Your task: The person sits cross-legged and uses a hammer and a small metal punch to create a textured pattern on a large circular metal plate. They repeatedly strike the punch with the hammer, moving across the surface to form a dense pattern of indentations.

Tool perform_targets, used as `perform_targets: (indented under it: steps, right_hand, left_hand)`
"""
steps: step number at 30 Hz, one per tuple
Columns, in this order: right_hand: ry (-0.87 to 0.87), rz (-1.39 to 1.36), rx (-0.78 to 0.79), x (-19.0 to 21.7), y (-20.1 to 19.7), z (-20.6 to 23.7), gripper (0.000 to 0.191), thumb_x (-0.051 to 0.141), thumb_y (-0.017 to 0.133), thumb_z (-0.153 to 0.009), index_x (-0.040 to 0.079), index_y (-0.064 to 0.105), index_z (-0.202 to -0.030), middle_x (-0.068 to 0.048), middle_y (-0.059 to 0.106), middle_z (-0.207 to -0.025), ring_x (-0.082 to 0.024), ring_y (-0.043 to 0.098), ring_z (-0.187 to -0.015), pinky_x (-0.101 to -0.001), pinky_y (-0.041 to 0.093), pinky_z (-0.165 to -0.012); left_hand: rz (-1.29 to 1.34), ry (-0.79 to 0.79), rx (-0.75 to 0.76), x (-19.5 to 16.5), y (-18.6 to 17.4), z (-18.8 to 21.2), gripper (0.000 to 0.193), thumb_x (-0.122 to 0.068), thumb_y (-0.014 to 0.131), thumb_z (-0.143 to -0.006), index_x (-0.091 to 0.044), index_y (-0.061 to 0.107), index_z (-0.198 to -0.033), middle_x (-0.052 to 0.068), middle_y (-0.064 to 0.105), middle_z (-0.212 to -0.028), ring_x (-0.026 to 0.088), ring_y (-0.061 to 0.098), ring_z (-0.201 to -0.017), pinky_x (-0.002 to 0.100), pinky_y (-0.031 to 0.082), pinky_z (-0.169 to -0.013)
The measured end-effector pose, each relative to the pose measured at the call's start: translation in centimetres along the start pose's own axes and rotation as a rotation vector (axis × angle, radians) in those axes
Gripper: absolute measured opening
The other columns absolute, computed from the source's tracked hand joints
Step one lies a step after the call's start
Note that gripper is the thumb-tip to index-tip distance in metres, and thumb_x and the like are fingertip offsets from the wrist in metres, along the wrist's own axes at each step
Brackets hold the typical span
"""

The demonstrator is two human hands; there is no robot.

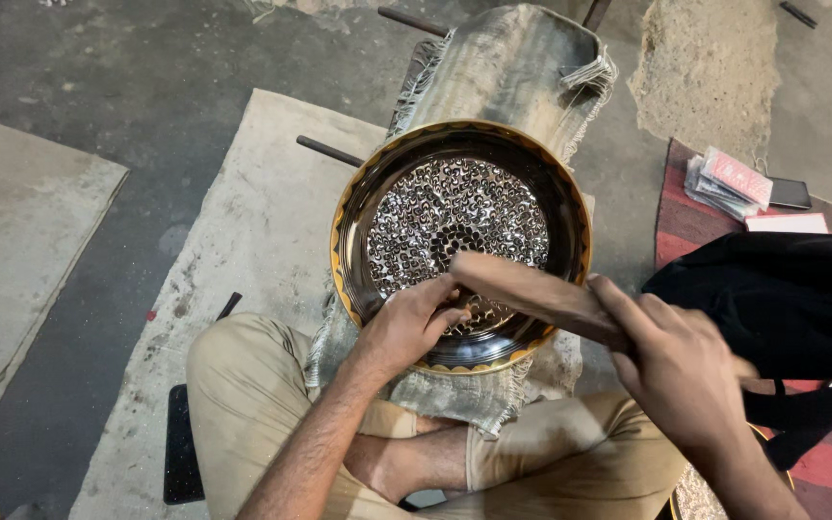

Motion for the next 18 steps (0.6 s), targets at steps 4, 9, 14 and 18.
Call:
perform_targets:
  steps: [4,9,14,18]
  right_hand:
    - [-0.048,-0.158,-0.12,0.1,-0.8,0.1,0.076,0.008,0.073,-0.068,0.015,0.055,-0.142,-0.012,0.068,-0.103,-0.037,0.065,-0.093,-0.0464,0.051,-0.085]
    - [0.012,0.096,-0.011,-0.8,-0.1,0.6,0.079,0.013,0.079,-0.073,0.025,0.056,-0.147,-0.01,0.067,-0.093,-0.032,0.067,-0.094,-0.0464,0.05,-0.09]
    - [-0.044,-0.036,-0.143,-0.7,-0.3,1.1,0.073,0.017,0.076,-0.073,0.02,0.056,-0.143,-0.01,0.064,-0.097,-0.032,0.066,-0.092,-0.0432,0.05,-0.087]
    - [-0.018,-0.368,-0.24,-1.1,-1.2,1.5,0.075,0.02,0.071,-0.074,0.017,0.053,-0.147,-0.01,0.063,-0.116,-0.033,0.065,-0.1,-0.0384,0.051,-0.085]
  left_hand:
    - [0.054,0.004,-0.007,0.0,-0.1,0.0,0.059,-0.035,0.065,-0.097,-0.024,0.043,-0.151,0.012,0.074,-0.116,0.029,0.073,-0.107,0.043,0.059,-0.095]
    - [0.045,0.002,-0.005,-0.3,-0.4,0.1,0.054,-0.035,0.066,-0.098,-0.025,0.047,-0.147,0.012,0.073,-0.12,0.029,0.073,-0.11,0.043,0.059,-0.095]
    - [0.067,-0.012,0.0,-0.4,-0.4,0.1,0.054,-0.035,0.065,-0.097,-0.026,0.048,-0.148,0.01,0.073,-0.124,0.028,0.073,-0.11,0.043,0.06,-0.094]
    - [0.035,-0.09,0.049,0.0,0.1,0.0,0.055,-0.037,0.064,-0.095,-0.029,0.049,-0.148,0.006,0.073,-0.125,0.024,0.073,-0.109,0.044,0.058,-0.095]
Point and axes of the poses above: each hand's wrist, its own z-axis away from the middle knuckle, its own y-axis out of the palm, x = y × z, the point moved 7 cm from there along -z, towards the middle knuckle
